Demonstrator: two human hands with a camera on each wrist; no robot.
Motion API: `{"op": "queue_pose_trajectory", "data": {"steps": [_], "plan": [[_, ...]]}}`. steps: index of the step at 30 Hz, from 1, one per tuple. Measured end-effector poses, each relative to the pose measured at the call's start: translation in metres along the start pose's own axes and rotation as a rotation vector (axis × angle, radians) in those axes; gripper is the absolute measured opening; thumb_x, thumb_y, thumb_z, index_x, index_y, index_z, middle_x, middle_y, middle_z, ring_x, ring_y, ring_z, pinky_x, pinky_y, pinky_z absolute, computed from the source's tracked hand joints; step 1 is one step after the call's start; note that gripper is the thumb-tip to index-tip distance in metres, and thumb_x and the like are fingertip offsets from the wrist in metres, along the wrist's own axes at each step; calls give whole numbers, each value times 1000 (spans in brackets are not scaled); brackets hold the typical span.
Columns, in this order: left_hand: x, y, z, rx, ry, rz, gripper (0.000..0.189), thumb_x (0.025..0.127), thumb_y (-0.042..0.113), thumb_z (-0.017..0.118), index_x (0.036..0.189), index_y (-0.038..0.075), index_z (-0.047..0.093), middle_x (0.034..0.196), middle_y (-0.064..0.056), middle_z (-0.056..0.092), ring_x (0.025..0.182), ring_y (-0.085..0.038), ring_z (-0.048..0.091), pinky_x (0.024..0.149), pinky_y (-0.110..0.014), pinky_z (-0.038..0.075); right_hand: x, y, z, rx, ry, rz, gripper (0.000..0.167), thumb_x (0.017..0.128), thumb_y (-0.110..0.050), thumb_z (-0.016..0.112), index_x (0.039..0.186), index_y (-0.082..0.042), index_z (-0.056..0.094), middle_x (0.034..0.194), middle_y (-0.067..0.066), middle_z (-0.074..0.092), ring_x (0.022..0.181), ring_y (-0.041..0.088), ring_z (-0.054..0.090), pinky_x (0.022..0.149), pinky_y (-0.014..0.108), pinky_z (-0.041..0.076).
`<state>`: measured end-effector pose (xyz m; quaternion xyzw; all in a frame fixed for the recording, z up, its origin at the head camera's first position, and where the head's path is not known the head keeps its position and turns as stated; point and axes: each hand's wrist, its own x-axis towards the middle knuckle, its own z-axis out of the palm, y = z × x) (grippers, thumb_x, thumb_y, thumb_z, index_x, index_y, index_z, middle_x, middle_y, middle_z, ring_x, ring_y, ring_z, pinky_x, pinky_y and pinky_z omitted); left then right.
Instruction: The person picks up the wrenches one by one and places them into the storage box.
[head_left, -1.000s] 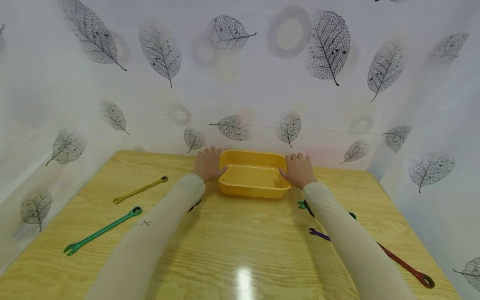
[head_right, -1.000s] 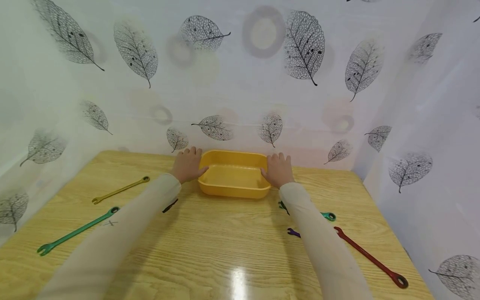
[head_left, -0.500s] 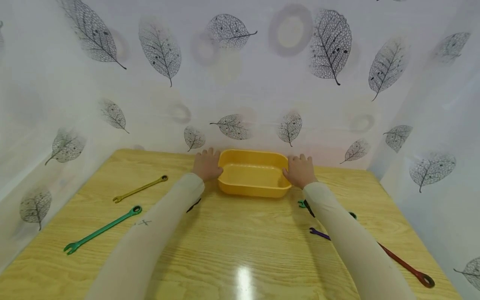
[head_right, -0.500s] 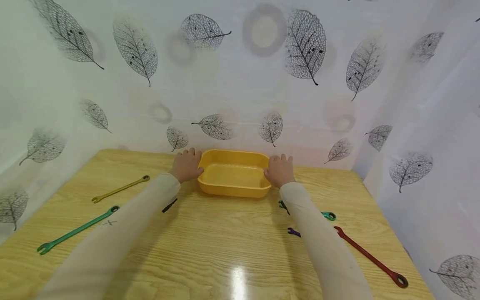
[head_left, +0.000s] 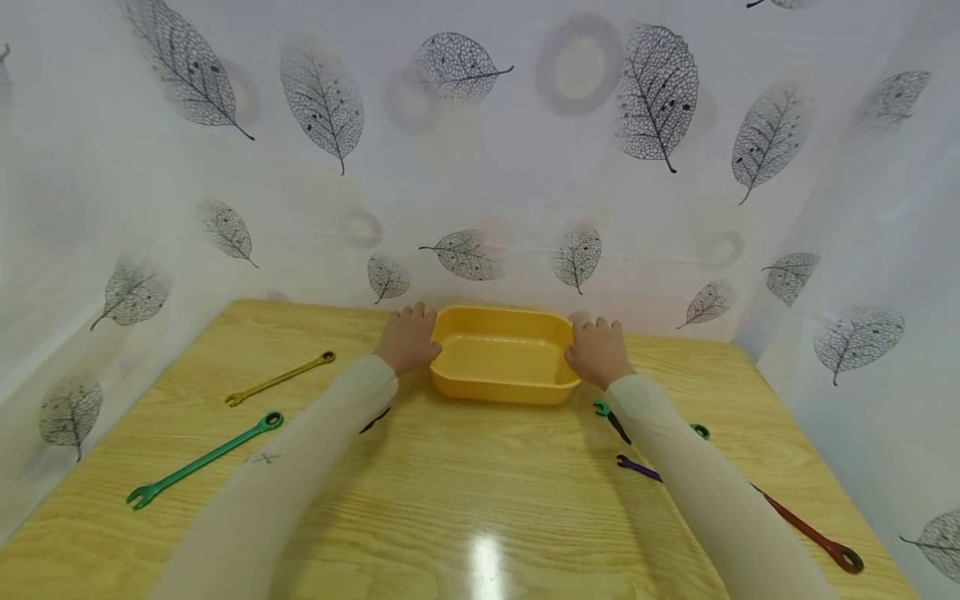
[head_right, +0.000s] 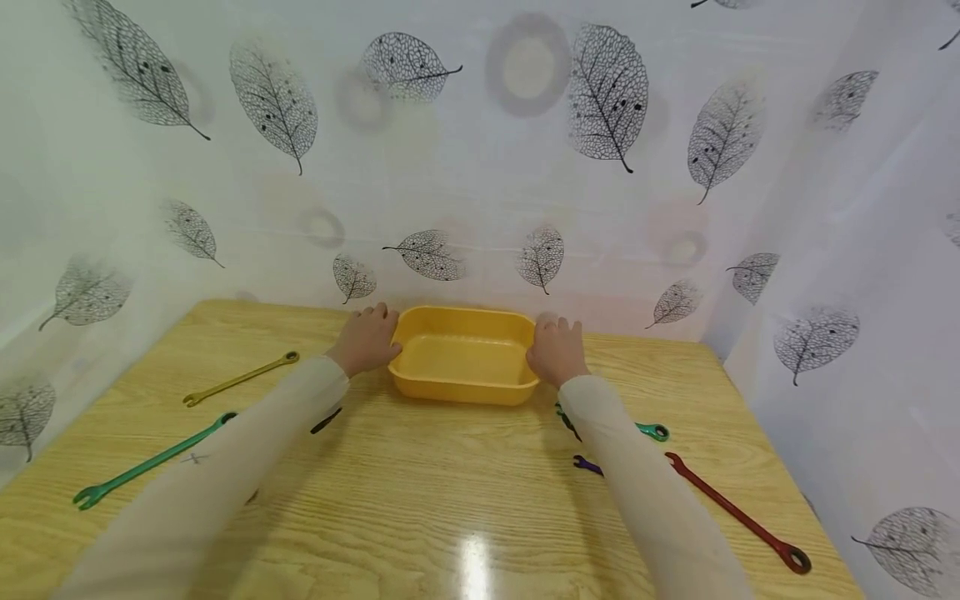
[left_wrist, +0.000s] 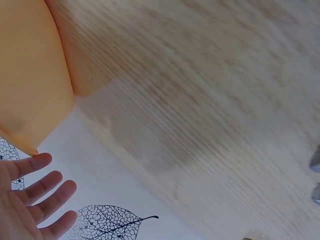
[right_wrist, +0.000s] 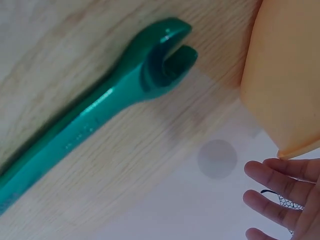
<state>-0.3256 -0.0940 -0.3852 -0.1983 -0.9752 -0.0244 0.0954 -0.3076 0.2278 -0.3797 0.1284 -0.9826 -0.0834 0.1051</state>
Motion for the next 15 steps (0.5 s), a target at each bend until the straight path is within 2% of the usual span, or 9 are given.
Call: {"op": "queue_pose_trajectory", "data": {"steps": [6,11,15], "plan": [[-10,2,-3,19,40,23,46,82,26,57,118,-1,53,110,-21,55,96,-38,57,85,-52,46,-9,-5,-5,-11,20,-25,35,90,-28,54,100,5,59,95,22,65,89,38,58,87,57,41],[-17,2,-2,30,52,38,48,82,26,58,121,-1,52,109,-21,55,96,-39,57,84,-53,45,-15,-9,-6,-24,4,-37,36,91,-29,52,103,4,58,97,21,65,91,37,58,87,55,41],[-24,2,-4,25,38,43,44,83,25,57,118,-1,53,109,-21,55,98,-39,56,85,-52,44,-20,-12,-6,-33,7,-43,38,92,-30,51,105,4,59,98,20,65,92,36,58,86,54,42]]}}
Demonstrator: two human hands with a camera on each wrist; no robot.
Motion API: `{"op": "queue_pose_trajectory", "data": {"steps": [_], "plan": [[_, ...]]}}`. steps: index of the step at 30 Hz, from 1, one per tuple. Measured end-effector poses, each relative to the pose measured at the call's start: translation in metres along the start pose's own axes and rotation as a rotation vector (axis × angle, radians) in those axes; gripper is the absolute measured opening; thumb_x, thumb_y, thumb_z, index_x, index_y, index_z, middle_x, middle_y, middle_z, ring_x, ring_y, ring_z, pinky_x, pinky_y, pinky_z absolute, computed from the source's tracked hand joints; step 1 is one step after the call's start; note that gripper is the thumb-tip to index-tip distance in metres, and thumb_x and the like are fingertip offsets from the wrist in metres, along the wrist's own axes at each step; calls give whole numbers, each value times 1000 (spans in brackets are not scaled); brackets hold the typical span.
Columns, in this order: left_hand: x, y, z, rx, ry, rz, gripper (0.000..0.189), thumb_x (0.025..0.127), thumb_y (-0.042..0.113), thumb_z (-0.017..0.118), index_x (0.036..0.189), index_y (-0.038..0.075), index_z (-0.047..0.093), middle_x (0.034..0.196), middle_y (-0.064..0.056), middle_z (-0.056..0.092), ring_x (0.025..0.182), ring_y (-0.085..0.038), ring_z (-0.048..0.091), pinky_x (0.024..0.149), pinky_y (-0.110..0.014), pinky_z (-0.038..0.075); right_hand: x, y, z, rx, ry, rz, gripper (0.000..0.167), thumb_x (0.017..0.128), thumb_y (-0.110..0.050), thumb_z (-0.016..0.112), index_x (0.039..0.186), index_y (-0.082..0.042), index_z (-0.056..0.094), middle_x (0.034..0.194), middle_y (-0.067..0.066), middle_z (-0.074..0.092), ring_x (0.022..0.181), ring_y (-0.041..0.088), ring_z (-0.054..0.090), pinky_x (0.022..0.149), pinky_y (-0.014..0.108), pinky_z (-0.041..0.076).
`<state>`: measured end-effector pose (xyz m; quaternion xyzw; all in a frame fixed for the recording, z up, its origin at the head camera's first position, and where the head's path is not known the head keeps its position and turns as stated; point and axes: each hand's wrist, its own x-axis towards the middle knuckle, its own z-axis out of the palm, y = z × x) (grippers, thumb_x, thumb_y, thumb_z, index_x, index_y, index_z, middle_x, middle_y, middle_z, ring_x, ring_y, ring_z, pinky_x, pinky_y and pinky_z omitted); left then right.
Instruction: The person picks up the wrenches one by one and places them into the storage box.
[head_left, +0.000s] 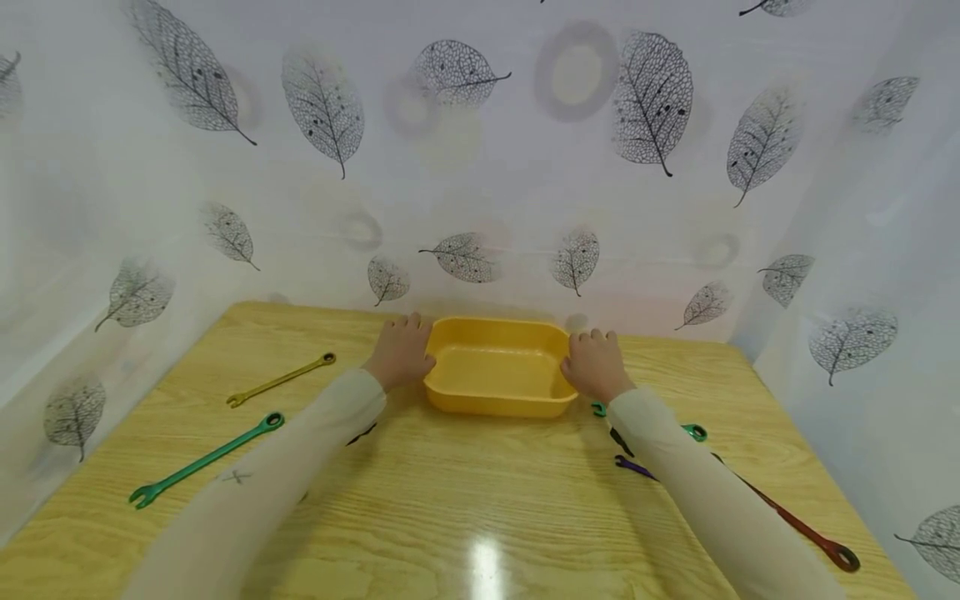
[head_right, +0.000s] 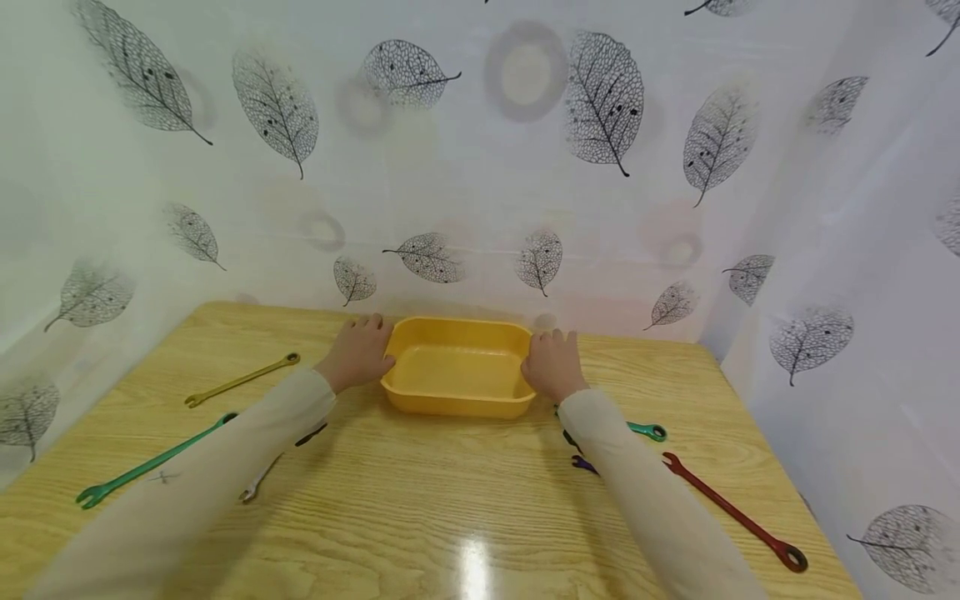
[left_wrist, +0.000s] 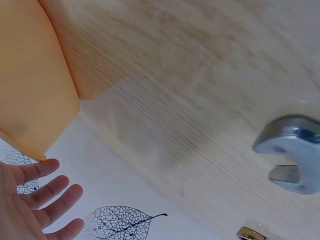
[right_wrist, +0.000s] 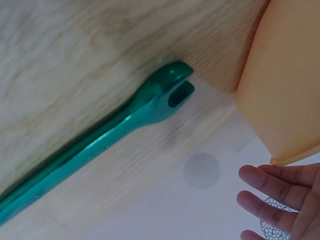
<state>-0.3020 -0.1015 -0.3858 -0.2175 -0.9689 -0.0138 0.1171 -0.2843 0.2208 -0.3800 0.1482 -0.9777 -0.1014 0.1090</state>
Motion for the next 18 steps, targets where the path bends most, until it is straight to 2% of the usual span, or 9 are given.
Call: {"op": "queue_pose_trajectory", "data": {"steps": [9,18], "plan": [[-12,1,-1,20,-10,14,41,83,26,57,113,-1,54,106,-20,55,97,-38,56,87,-53,43,-13,-7,-1,8,83,-20,32,89,-29,55,93,3,61,86,18,65,85,35,60,79,52,44],[-33,5,-5,-2,37,28,40,80,24,59,110,-2,55,102,-19,57,92,-37,57,85,-52,44,-27,-16,-6,48,61,-11,33,89,-28,54,95,4,61,89,19,65,87,35,60,82,52,44]]}}
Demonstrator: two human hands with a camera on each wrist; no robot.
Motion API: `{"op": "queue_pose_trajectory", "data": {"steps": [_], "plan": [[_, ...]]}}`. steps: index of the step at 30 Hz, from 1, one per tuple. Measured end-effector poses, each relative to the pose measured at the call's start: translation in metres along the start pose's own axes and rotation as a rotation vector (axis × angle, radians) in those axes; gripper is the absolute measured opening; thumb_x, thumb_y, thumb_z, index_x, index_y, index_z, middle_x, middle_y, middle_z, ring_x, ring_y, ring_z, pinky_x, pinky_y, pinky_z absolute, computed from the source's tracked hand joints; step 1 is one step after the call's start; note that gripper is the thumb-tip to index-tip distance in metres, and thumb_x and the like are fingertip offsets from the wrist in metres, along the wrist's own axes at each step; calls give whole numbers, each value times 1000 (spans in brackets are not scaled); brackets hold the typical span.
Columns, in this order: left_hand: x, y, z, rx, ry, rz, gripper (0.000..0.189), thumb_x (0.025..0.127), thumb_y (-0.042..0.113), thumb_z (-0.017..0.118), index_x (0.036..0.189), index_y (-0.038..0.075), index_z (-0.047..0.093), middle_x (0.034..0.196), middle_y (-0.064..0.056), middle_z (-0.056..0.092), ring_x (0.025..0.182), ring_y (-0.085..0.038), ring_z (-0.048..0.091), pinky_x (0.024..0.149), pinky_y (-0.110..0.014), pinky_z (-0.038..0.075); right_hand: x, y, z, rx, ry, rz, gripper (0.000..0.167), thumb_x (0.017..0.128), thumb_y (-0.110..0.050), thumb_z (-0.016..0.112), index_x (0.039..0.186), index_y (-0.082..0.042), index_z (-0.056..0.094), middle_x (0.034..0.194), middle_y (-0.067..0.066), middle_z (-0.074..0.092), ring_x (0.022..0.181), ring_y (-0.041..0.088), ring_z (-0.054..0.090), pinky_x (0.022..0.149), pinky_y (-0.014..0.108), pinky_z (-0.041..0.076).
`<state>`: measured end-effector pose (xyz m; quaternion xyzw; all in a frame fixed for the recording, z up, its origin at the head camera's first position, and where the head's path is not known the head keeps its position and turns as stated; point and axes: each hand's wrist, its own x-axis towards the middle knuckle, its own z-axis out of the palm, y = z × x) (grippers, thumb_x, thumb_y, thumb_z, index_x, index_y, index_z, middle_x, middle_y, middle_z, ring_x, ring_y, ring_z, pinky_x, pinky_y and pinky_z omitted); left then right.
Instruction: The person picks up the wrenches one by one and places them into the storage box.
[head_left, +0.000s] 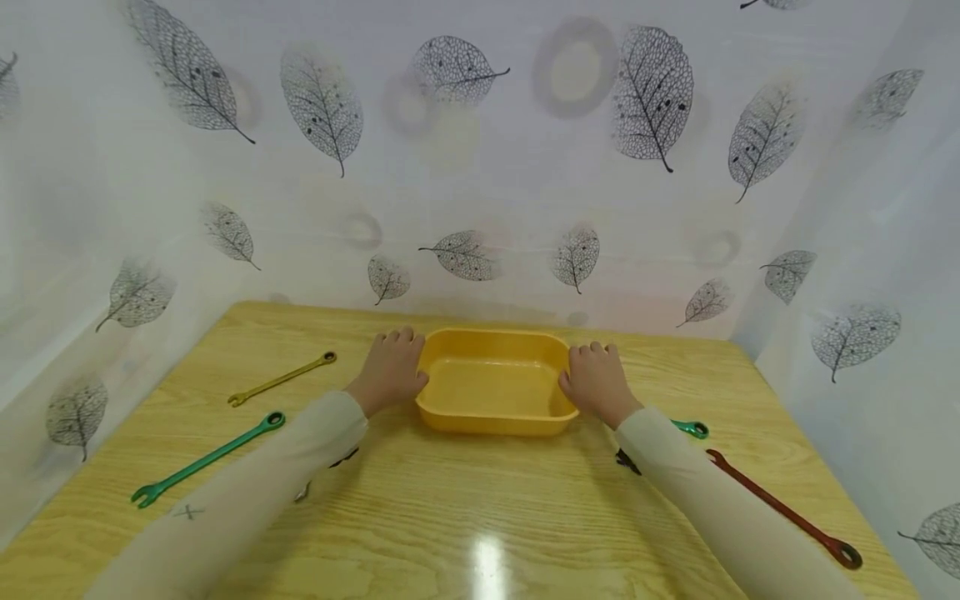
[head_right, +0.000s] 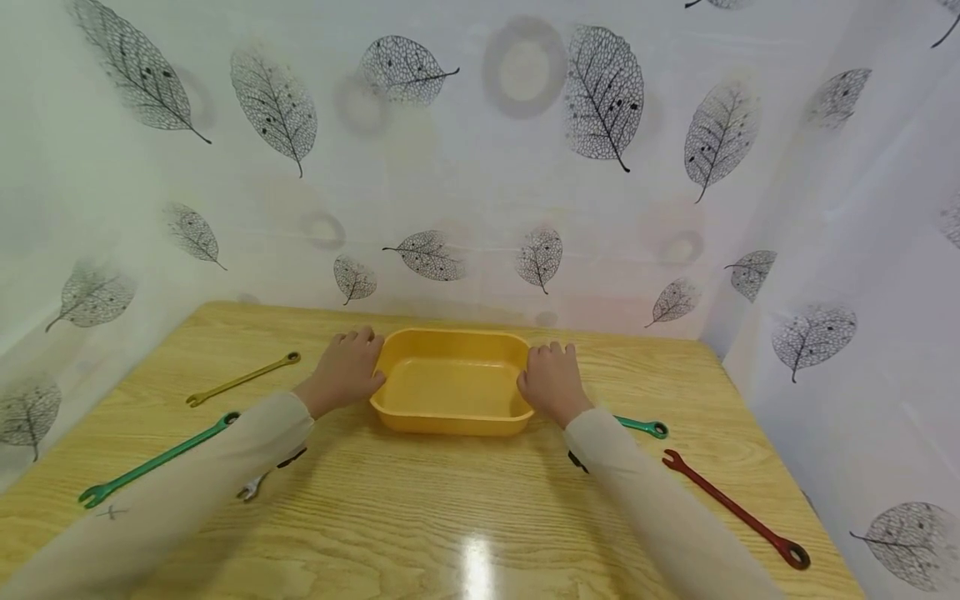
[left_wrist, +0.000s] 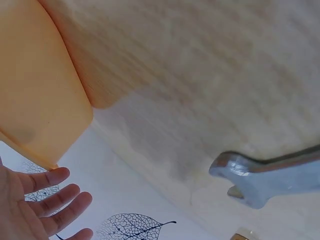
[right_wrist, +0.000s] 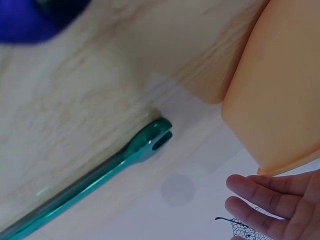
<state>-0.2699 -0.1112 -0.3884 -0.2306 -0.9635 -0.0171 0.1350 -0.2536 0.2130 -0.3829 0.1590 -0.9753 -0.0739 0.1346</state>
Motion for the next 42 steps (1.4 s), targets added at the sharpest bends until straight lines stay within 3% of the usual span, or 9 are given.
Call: {"op": "queue_pose_trajectory", "data": {"steps": [13,26,37,42], "plan": [[-24,6,-6,-35,16,2,40,79,23,57,110,-2,55,106,-21,57,98,-38,57,90,-54,42,-21,-12,-4,41,35,5,30,88,-27,55,90,2,59,86,17,64,84,34,59,81,50,44],[-45,12,-11,-35,47,21,35,76,21,60,103,-1,55,96,-18,56,91,-36,58,88,-53,44,-39,-23,-10,17,88,-33,28,85,-28,59,83,0,57,78,14,61,76,31,58,74,47,46],[-63,16,-9,-69,62,-45,39,78,21,59,109,0,54,101,-18,57,90,-35,58,87,-53,44,-49,-31,-13,52,150,-47,27,82,-27,62,76,-1,56,73,13,61,68,28,56,67,43,45],[-66,20,-14,-75,28,-57,40,79,22,60,112,1,53,106,-19,56,96,-35,57,92,-54,41,-55,-33,-13,72,158,-34,26,82,-26,64,74,-3,55,70,11,59,68,27,56,67,44,45]]}}
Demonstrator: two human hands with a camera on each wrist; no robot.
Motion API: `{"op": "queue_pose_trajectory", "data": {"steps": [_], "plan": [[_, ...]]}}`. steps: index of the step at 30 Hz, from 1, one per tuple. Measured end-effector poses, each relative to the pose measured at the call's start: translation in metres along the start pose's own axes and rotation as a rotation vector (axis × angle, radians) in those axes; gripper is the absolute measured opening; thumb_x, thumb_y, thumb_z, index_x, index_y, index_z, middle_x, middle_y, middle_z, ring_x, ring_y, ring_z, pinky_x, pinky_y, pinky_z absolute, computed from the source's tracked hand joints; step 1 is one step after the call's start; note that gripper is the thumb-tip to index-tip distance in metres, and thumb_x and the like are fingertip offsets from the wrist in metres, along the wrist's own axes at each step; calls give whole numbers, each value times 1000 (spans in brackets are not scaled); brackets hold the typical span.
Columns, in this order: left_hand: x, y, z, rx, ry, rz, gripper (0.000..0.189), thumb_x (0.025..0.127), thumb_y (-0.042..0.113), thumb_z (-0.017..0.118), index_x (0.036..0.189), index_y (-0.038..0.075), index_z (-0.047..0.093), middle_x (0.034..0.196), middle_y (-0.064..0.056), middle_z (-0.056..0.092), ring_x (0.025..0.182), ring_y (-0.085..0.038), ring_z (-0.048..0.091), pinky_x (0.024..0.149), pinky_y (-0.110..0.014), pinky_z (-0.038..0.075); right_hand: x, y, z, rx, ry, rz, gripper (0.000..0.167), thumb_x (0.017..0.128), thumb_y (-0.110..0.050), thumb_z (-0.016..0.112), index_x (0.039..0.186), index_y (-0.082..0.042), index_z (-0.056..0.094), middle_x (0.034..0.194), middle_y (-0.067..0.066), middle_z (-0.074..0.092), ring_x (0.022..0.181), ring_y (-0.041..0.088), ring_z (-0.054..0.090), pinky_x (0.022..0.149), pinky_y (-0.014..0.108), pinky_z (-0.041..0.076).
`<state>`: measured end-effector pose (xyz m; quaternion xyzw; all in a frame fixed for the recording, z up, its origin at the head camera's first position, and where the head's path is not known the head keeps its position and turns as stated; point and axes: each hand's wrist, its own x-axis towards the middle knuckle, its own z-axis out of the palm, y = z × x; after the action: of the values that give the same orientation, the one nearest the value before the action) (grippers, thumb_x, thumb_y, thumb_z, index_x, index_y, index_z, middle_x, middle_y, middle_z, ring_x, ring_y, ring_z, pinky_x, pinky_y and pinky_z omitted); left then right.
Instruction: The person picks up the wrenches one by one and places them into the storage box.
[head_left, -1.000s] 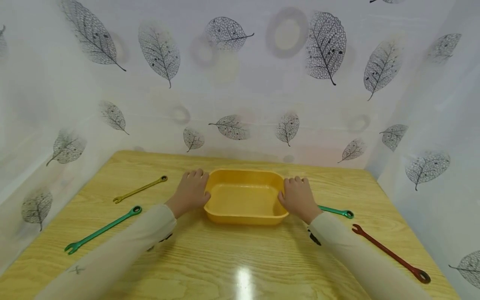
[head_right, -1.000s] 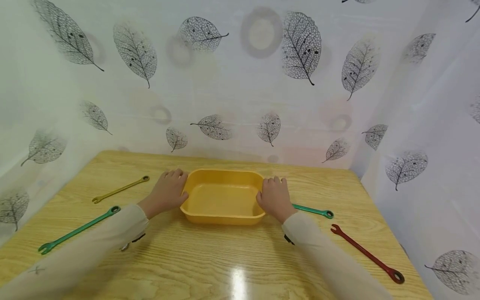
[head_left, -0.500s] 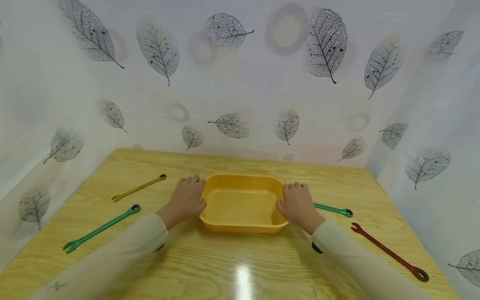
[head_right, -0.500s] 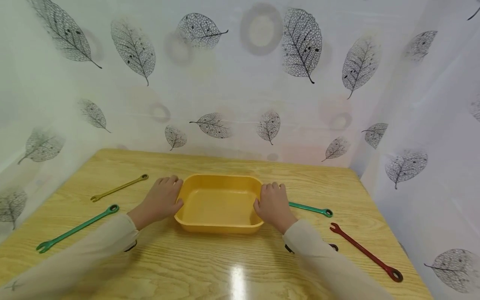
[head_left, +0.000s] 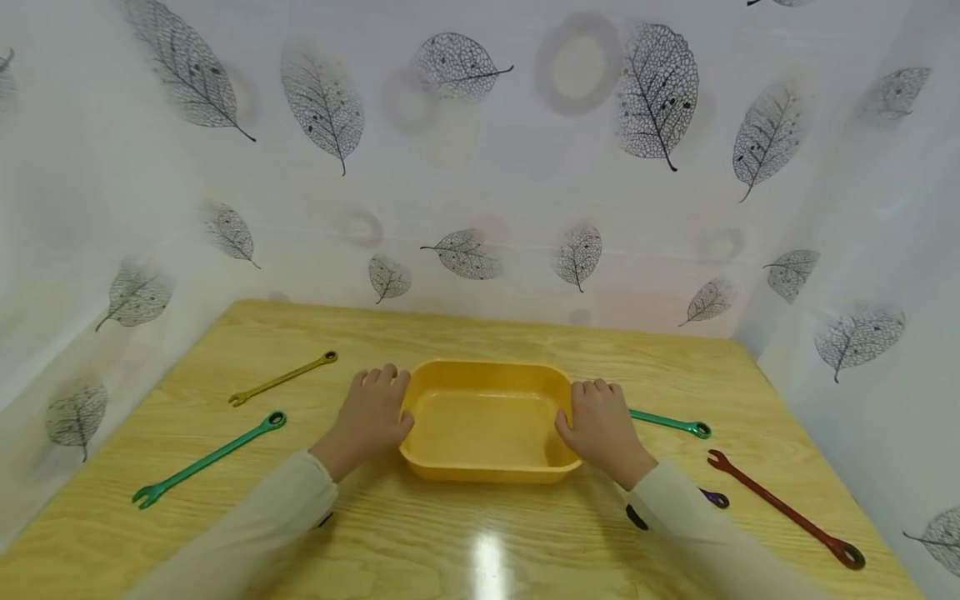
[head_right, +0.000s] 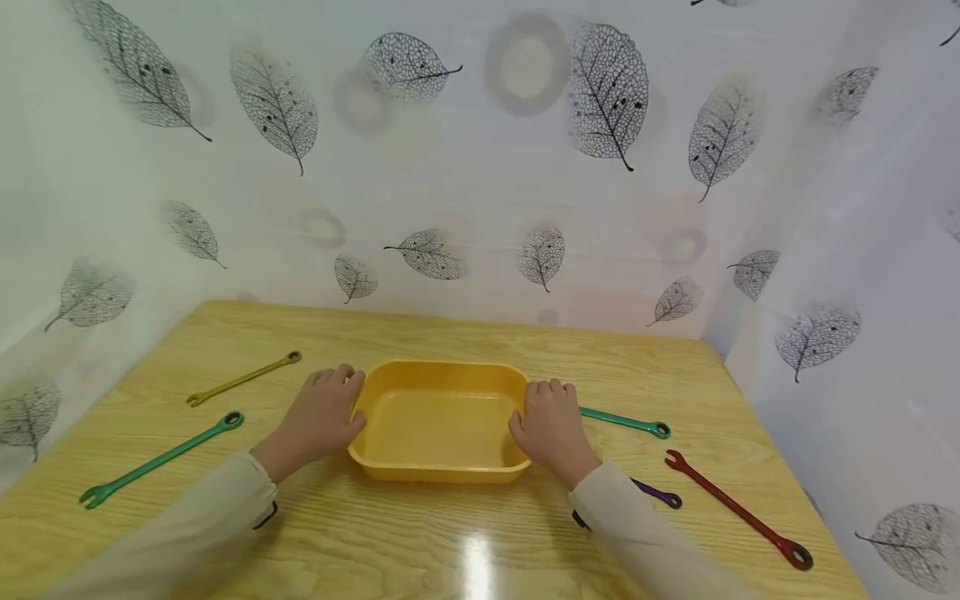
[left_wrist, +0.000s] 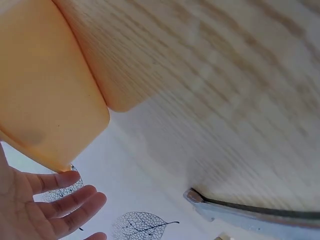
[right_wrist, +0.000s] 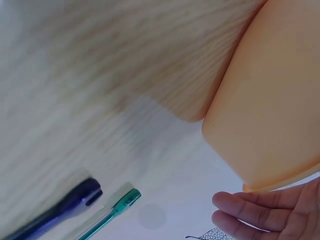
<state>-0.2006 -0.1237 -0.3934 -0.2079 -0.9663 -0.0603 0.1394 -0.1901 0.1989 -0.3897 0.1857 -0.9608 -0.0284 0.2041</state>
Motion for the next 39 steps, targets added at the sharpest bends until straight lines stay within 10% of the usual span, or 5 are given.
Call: {"op": "queue_pose_trajectory", "data": {"steps": [12,21,29,39], "plan": [[-8,2,-9,165,7,36,43,81,36,63,108,3,55,103,-18,58,93,-36,57,92,-55,41,-7,-2,-6,-65,-18,12,33,83,-35,63,76,-3,57,70,10,62,67,28,59,71,47,47],[11,0,-12,250,3,54,44,84,47,60,99,5,61,100,-16,61,96,-35,57,96,-56,37,-6,6,-20,-74,-91,22,34,90,-37,56,86,-4,61,76,10,64,72,29,61,73,47,48],[31,-7,-9,198,-67,46,51,86,45,58,125,12,54,112,-18,61,103,-37,57,97,-57,37,-5,11,-23,-32,-126,-8,31,90,-38,56,84,-7,59,75,8,63,72,28,61,74,48,48],[36,-14,-8,154,-107,87,41,87,44,59,114,12,61,111,-15,59,106,-36,55,101,-58,34,-4,6,-20,-45,-71,-61,32,88,-37,60,84,-5,59,72,8,62,69,27,60,72,46,48]]}}
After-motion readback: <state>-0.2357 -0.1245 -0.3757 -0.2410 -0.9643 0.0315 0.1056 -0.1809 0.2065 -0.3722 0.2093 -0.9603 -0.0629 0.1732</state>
